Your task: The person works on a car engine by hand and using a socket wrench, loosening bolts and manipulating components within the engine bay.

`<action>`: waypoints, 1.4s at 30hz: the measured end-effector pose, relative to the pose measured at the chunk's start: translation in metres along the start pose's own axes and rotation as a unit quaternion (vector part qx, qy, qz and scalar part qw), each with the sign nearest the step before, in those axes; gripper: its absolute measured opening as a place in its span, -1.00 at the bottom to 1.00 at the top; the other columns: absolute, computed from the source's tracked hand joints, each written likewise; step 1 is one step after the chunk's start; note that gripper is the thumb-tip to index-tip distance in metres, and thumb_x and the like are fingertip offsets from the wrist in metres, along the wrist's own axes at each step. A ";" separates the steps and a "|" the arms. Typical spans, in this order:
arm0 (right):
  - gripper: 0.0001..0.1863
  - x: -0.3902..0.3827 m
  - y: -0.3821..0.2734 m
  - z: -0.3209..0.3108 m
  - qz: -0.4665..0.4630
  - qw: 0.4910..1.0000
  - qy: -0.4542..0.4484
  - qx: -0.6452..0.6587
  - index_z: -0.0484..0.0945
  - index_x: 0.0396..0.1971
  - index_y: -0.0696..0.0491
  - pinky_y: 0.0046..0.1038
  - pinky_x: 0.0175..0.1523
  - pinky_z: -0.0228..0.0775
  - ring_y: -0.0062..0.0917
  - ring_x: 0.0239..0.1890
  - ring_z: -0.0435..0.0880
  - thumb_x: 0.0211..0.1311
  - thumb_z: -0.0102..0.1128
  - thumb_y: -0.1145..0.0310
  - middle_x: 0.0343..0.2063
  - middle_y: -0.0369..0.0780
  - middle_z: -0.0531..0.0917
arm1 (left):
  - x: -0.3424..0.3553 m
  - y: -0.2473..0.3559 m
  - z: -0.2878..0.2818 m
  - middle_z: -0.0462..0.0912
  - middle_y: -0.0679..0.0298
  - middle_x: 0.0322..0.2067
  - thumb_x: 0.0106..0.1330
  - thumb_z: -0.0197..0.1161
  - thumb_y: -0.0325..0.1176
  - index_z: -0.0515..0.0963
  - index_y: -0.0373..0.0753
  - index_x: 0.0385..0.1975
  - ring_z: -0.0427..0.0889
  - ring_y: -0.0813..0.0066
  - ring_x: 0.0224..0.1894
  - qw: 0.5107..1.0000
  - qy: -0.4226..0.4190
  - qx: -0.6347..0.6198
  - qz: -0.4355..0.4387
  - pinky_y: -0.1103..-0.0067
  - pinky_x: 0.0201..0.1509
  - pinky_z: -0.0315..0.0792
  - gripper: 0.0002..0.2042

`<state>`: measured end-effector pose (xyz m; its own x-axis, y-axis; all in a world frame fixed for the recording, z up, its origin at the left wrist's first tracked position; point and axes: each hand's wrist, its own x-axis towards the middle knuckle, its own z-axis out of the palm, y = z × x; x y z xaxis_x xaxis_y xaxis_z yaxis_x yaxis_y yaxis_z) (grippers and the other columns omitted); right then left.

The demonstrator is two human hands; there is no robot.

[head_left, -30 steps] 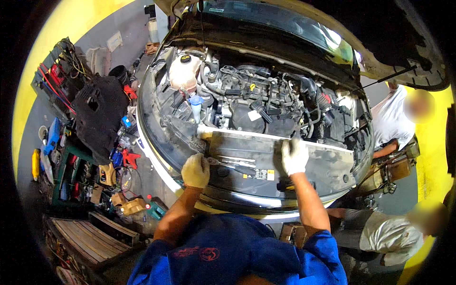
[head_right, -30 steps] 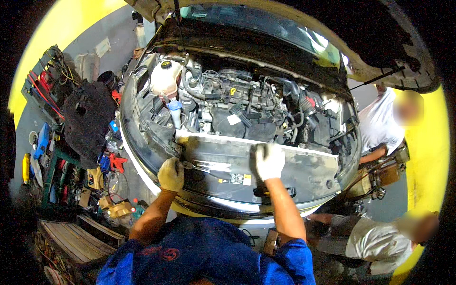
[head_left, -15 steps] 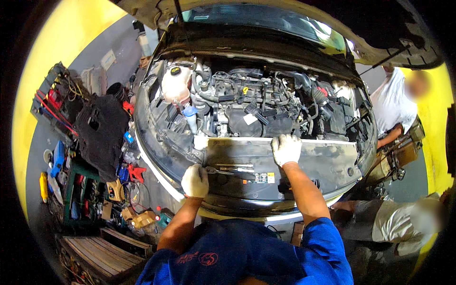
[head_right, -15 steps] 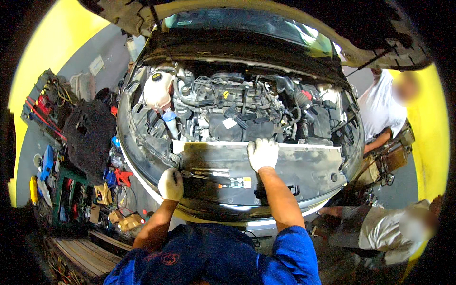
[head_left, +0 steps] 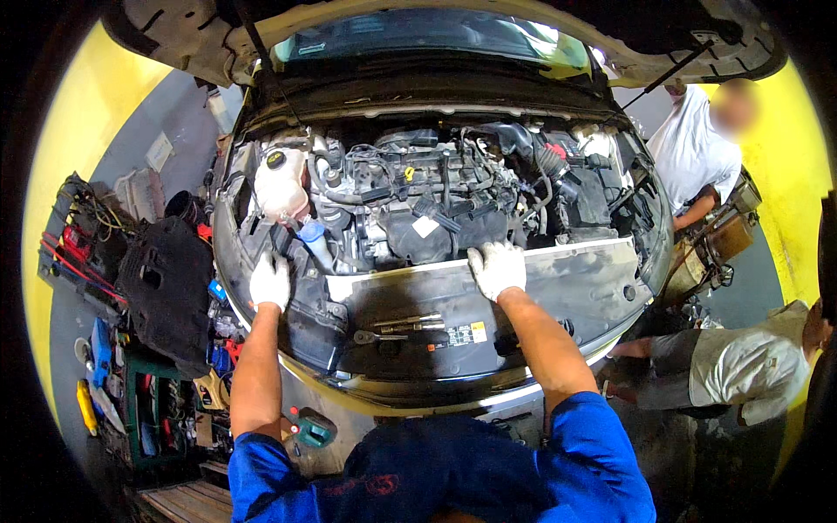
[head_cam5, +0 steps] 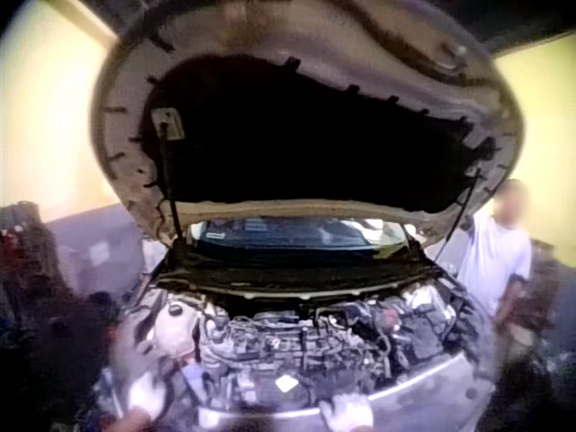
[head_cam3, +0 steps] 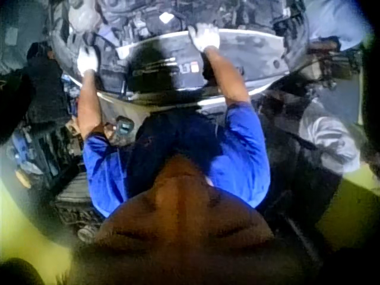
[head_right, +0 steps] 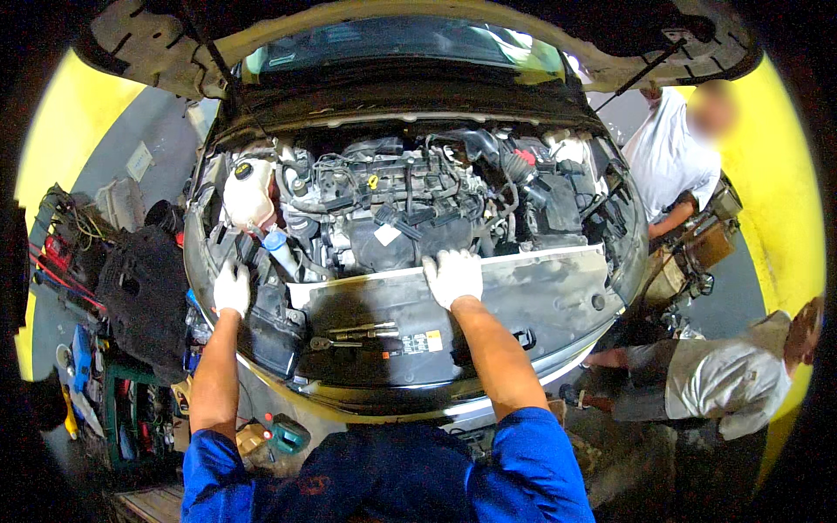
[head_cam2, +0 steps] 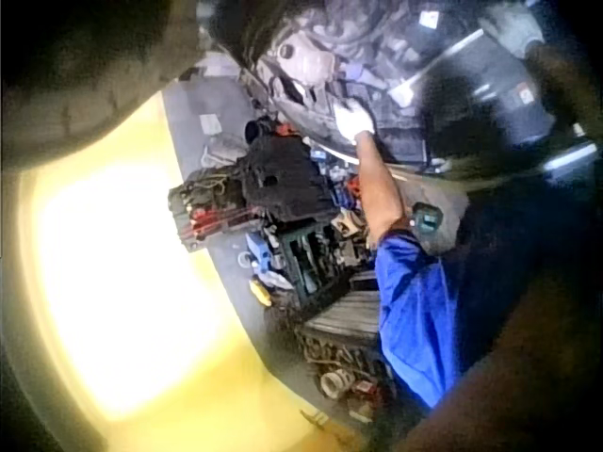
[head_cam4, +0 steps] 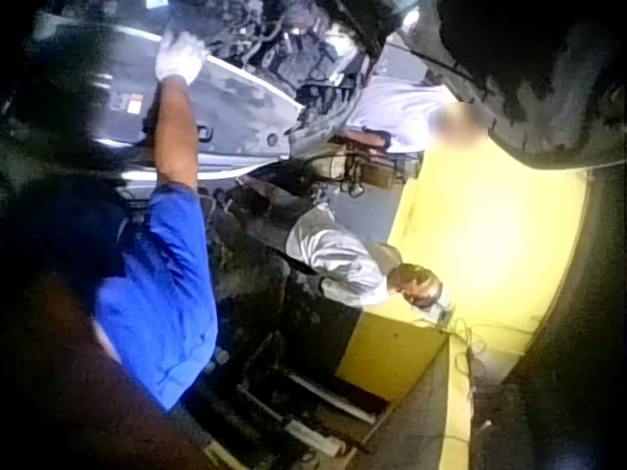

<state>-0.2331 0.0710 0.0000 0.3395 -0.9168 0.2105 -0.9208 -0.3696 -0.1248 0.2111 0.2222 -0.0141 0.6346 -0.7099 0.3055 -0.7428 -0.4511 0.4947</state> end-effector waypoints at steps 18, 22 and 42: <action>-0.54 0.009 -0.020 -0.001 0.026 0.999 -0.023 0.002 0.70 -0.26 0.09 -0.10 0.14 0.38 -0.05 -0.01 0.62 0.35 0.01 -0.01 -0.20 -0.01 0.72 | -0.015 -0.006 -0.008 0.70 -0.02 -0.12 0.26 0.22 -0.13 0.64 -0.21 -0.09 0.67 -0.01 -0.05 0.997 0.031 -0.040 -0.061 0.26 0.09 0.51 -0.66; -0.54 0.001 0.055 0.067 -0.123 0.989 0.073 -0.026 0.62 0.03 0.11 -0.20 0.19 0.46 -0.08 0.00 0.65 0.43 -0.02 0.06 -0.05 -0.02 0.70 | -0.037 -0.053 0.005 0.63 0.07 -0.15 0.39 0.17 -0.11 0.55 -0.28 0.03 0.61 0.22 -0.12 0.988 0.092 -0.118 -0.046 0.40 0.01 0.53 -0.61; -0.18 -0.001 0.006 0.025 -0.097 0.991 -0.055 0.074 0.45 0.22 0.27 -0.10 0.27 0.31 0.08 0.16 0.54 0.46 -0.21 -0.27 0.13 0.16 0.57 | -0.820 -0.062 -0.015 0.58 -0.06 0.12 0.28 0.23 -0.04 0.49 -0.21 0.19 0.62 0.02 0.12 0.430 -0.034 -0.005 -0.902 0.26 0.17 0.51 -0.46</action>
<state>-0.2338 0.0659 -0.0252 0.5329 -0.8347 0.1388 -0.8009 -0.5505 -0.2357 -0.2598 0.8403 -0.2834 0.1685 0.7765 -0.6072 0.9464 -0.2996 -0.1205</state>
